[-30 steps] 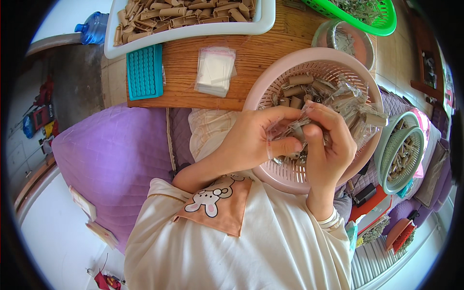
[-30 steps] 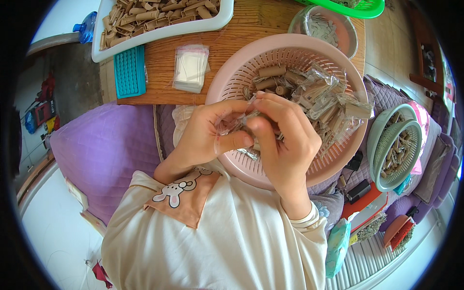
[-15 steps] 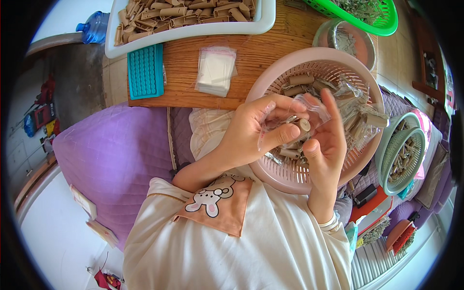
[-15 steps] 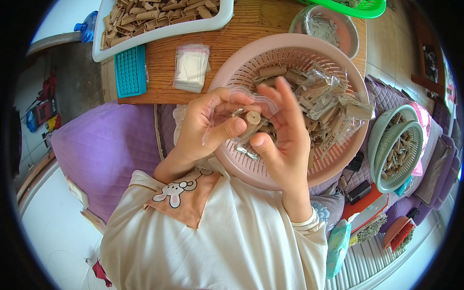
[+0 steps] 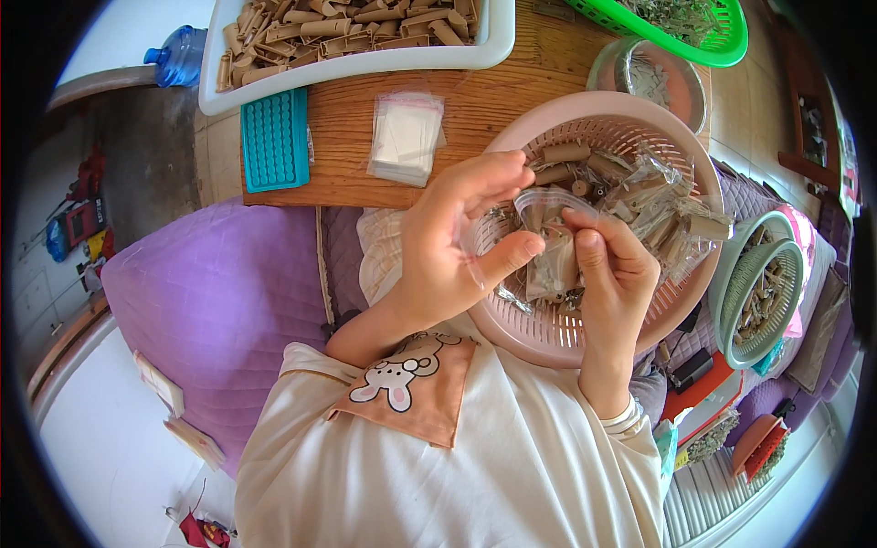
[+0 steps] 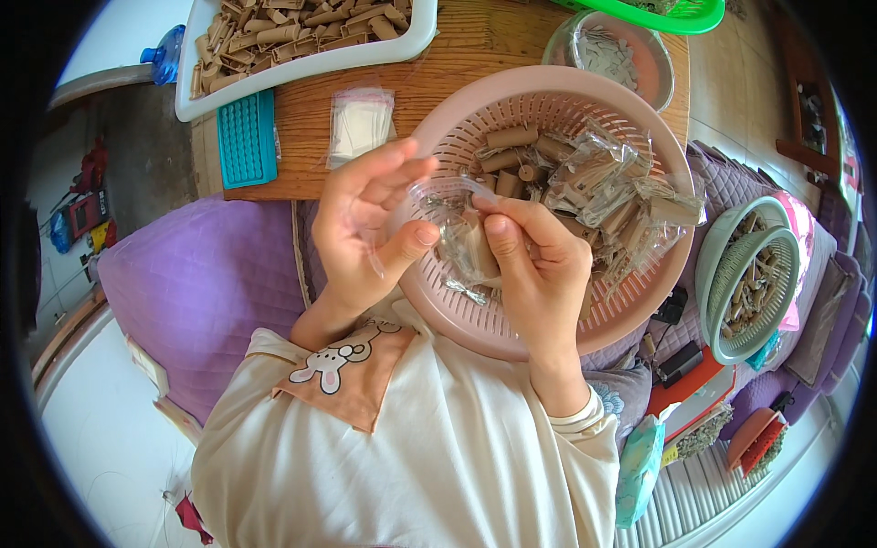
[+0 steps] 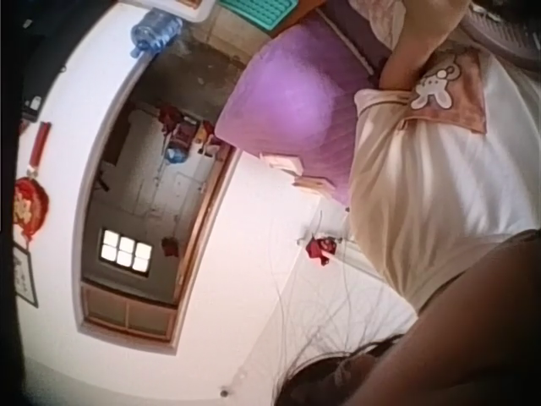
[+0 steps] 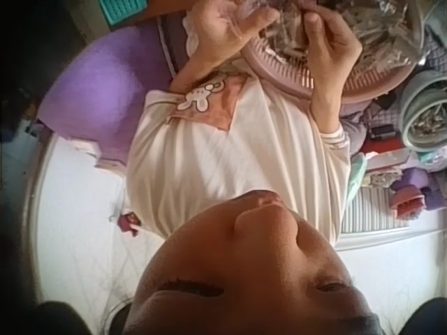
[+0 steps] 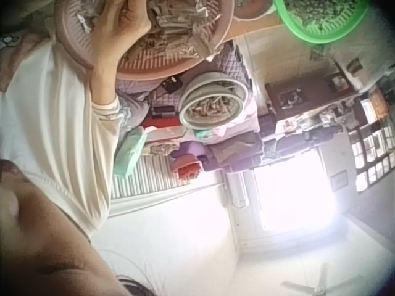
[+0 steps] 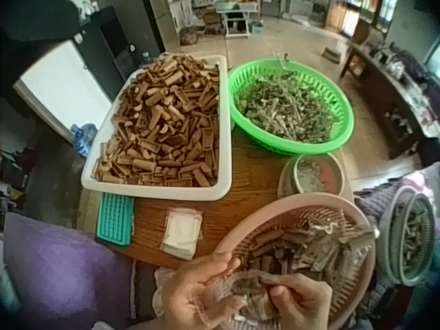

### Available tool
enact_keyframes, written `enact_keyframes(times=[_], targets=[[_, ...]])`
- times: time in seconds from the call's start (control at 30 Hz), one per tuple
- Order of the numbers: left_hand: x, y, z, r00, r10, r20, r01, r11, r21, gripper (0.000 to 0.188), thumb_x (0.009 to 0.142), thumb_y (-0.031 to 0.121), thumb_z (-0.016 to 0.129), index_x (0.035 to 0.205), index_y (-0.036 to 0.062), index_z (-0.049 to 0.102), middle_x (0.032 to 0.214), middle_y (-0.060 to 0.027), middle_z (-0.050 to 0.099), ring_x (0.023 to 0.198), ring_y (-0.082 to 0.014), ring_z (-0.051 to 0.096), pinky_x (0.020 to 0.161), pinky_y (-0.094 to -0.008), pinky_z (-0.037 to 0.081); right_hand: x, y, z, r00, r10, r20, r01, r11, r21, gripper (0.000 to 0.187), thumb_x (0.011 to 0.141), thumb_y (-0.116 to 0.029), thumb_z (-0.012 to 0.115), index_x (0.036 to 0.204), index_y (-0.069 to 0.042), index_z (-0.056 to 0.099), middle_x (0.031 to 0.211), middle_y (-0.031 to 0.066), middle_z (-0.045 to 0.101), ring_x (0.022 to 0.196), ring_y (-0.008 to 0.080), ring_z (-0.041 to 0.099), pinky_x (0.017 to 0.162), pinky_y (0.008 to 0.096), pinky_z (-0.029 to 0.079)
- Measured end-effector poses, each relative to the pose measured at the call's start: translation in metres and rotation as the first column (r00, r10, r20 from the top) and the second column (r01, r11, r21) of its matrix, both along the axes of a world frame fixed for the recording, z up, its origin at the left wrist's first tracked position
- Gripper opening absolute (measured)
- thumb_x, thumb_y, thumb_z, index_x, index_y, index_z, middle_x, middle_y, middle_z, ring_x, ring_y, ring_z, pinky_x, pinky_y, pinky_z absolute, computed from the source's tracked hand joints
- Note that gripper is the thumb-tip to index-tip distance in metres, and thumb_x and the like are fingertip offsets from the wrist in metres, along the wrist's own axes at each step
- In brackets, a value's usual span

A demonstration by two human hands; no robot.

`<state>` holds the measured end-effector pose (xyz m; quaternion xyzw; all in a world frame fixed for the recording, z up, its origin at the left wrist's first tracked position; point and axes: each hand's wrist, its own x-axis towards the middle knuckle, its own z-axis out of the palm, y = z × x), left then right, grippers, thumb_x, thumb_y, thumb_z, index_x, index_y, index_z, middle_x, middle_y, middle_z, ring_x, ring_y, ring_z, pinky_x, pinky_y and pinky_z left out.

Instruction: The person packages small cylindrical items by hand, transferring them from a basket into small plastic zip-lock bags.

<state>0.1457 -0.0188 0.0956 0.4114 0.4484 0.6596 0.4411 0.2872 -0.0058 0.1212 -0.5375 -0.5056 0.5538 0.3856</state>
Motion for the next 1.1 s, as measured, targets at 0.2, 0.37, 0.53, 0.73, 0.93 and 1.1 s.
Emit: enact_keyframes(times=[0.2,0.37,0.53,0.73,0.93,1.1], targets=[[-0.014,0.008,0.017,0.683,0.120,-0.720,0.127,0.952,0.280,0.017,0.066,0.001,0.068,0.083,0.0000,0.064,0.096,-0.0152,0.060,0.093,-0.0294,0.059,0.076,-0.0325,0.051,-0.007,-0.002,0.005,0.982,0.089,0.168,-0.109,0.987,0.114,0.013,0.081,0.000,0.054,0.092,0.002,0.061,0.071,0.0081,0.061,0.059,0.0105,0.055,0.053,0.0211,0.043],[-0.013,0.010,0.009,0.608,0.138,-0.782,0.151,0.947,0.284,0.019,0.062,-0.004,0.066,0.080,-0.0001,0.064,0.086,-0.0099,0.062,0.086,-0.0268,0.061,0.071,-0.0311,0.052,-0.010,0.002,0.013,0.866,0.129,0.484,-0.309,0.897,0.315,0.017,0.073,0.002,0.059,0.090,0.000,0.061,0.064,0.0110,0.057,0.055,0.0212,0.054,0.050,0.0286,0.044],[-0.017,0.009,0.017,0.683,-0.075,-0.726,0.134,0.991,0.024,0.016,0.062,-0.001,0.064,0.078,0.0022,0.060,0.081,-0.0068,0.061,0.071,-0.0199,0.061,0.061,-0.0288,0.051,-0.013,0.000,0.013,0.830,0.145,0.538,-0.375,0.860,0.346,0.014,0.073,0.002,0.058,0.086,0.000,0.062,0.064,0.0107,0.056,0.055,0.0192,0.054,0.050,0.0276,0.042],[-0.052,0.027,-0.001,0.758,0.159,-0.633,-0.158,0.986,0.059,0.010,0.068,-0.001,0.062,0.076,0.0011,0.057,0.082,-0.0088,0.061,0.073,-0.0167,0.060,0.063,-0.0267,0.049,-0.010,-0.004,0.009,0.936,0.138,0.325,-0.231,0.935,0.268,0.012,0.074,0.002,0.058,0.085,-0.001,0.062,0.068,0.0098,0.060,0.057,0.0190,0.056,0.051,0.0265,0.044],[-0.050,0.016,-0.006,0.992,-0.106,-0.069,0.110,0.992,0.057,0.014,0.073,-0.005,0.051,0.086,-0.0007,0.050,0.086,-0.0101,0.054,0.080,-0.0133,0.053,0.071,-0.0248,0.043,-0.005,-0.003,0.013,0.933,-0.074,-0.351,0.055,0.997,-0.062,0.015,0.084,-0.002,0.050,0.093,0.004,0.060,0.090,0.0081,0.060,0.073,0.0090,0.051,0.066,0.0203,0.039],[-0.030,0.008,0.000,0.901,-0.423,0.100,0.429,0.902,-0.051,0.014,0.076,0.007,0.047,0.089,0.0012,0.049,0.076,-0.0027,0.044,0.064,-0.0067,0.038,0.058,-0.0203,0.032,-0.002,0.000,0.006,0.892,-0.050,-0.450,0.041,0.999,-0.029,0.018,0.084,-0.009,0.052,0.094,0.005,0.060,0.083,0.0051,0.058,0.069,0.0075,0.045,0.064,0.0198,0.035]])
